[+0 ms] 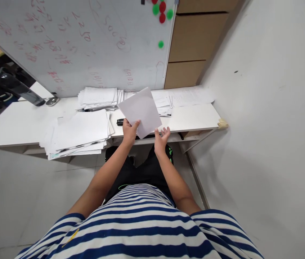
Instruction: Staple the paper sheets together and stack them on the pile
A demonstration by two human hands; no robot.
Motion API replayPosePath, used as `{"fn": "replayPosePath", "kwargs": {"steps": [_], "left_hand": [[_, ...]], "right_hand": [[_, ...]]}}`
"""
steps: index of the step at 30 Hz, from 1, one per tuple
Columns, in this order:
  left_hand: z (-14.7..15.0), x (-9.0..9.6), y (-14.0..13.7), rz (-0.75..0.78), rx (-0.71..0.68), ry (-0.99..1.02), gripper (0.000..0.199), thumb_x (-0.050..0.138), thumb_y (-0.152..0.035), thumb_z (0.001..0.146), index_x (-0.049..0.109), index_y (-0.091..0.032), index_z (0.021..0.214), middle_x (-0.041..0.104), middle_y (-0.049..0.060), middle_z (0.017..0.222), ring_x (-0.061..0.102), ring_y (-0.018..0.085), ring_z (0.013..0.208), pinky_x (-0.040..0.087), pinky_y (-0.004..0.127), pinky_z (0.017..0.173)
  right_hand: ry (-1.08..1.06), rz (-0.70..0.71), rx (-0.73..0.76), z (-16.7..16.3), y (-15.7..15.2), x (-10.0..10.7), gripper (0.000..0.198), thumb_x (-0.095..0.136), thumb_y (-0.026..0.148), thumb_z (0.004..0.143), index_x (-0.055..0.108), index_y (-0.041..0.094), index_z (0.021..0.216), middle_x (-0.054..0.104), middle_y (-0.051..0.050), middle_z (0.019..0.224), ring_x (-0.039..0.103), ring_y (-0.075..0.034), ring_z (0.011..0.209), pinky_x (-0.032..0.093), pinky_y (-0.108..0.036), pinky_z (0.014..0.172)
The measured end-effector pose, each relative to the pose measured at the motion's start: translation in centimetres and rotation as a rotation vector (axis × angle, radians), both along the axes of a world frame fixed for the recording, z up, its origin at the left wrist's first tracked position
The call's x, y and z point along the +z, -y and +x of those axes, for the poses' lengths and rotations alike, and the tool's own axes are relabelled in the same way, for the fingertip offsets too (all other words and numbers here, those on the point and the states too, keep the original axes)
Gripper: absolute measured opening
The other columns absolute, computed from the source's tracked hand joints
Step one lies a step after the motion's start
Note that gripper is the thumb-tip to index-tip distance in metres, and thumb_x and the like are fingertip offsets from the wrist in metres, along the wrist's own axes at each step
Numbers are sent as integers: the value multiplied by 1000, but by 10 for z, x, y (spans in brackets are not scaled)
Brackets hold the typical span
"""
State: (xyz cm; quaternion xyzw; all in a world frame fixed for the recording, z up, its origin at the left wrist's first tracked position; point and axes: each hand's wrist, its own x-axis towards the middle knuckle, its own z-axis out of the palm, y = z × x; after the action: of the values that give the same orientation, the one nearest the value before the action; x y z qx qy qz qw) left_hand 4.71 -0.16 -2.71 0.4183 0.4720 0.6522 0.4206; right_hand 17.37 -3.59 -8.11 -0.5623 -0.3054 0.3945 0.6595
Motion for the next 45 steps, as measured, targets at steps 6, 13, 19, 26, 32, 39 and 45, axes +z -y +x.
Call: {"fn": "replayPosePath", "kwargs": {"steps": [6, 13, 19, 26, 32, 39, 45], "left_hand": [[35, -14, 22, -232, -97, 174, 57, 83, -34, 73, 48, -21, 116, 67, 13, 120, 66, 22, 107, 53, 37, 93], [-50, -14, -15, 47, 2, -869, 54, 71, -35, 83, 49, -24, 131, 54, 14, 138, 44, 31, 136, 36, 47, 114], [-106, -33, -60, -102, -133, -1299, 46, 68, -40, 84, 56, -20, 123, 57, 15, 127, 44, 36, 127, 37, 49, 108], [-108, -45, -54, 12, -181, -1176, 31, 67, -37, 84, 58, -23, 110, 60, 12, 113, 49, 30, 112, 39, 43, 102], [-109, -40, -46, -10, -210, -1141, 32, 68, -35, 82, 59, -24, 111, 60, 11, 115, 49, 29, 115, 38, 42, 103], [-106, -33, -40, -16, -251, -1041, 34, 75, -35, 75, 63, -23, 104, 61, 11, 112, 51, 30, 117, 38, 45, 105], [-110, 14, -47, -212, -443, -854, 52, 76, -53, 74, 63, -28, 118, 64, 10, 123, 59, 30, 114, 46, 40, 94]], "right_hand": [[-172, 21, 57, 12, 28, -15, 47, 67, 46, 81, 55, 23, 120, 68, -9, 125, 65, -21, 113, 53, -41, 99], [-203, -217, -51, 71, 67, -57, 35, 78, 34, 68, 69, 17, 97, 77, -5, 96, 72, -20, 87, 59, -34, 84], [-285, -162, -82, 83, 93, -50, 40, 81, 35, 67, 72, 17, 102, 78, -5, 100, 73, -18, 89, 60, -32, 83], [-269, -93, 40, 71, 80, -24, 38, 81, 41, 70, 72, 19, 100, 78, -4, 97, 73, -21, 89, 60, -37, 85], [-242, -131, 142, 54, 67, -32, 41, 82, 44, 68, 71, 18, 98, 78, -4, 92, 72, -22, 83, 59, -40, 82], [-233, -168, 232, 33, 57, -42, 43, 80, 46, 70, 71, 18, 101, 78, -3, 93, 71, -21, 82, 57, -39, 85], [-191, -156, 199, 27, 47, -39, 40, 76, 48, 74, 70, 20, 102, 77, -4, 100, 71, -21, 92, 55, -39, 89]]}}
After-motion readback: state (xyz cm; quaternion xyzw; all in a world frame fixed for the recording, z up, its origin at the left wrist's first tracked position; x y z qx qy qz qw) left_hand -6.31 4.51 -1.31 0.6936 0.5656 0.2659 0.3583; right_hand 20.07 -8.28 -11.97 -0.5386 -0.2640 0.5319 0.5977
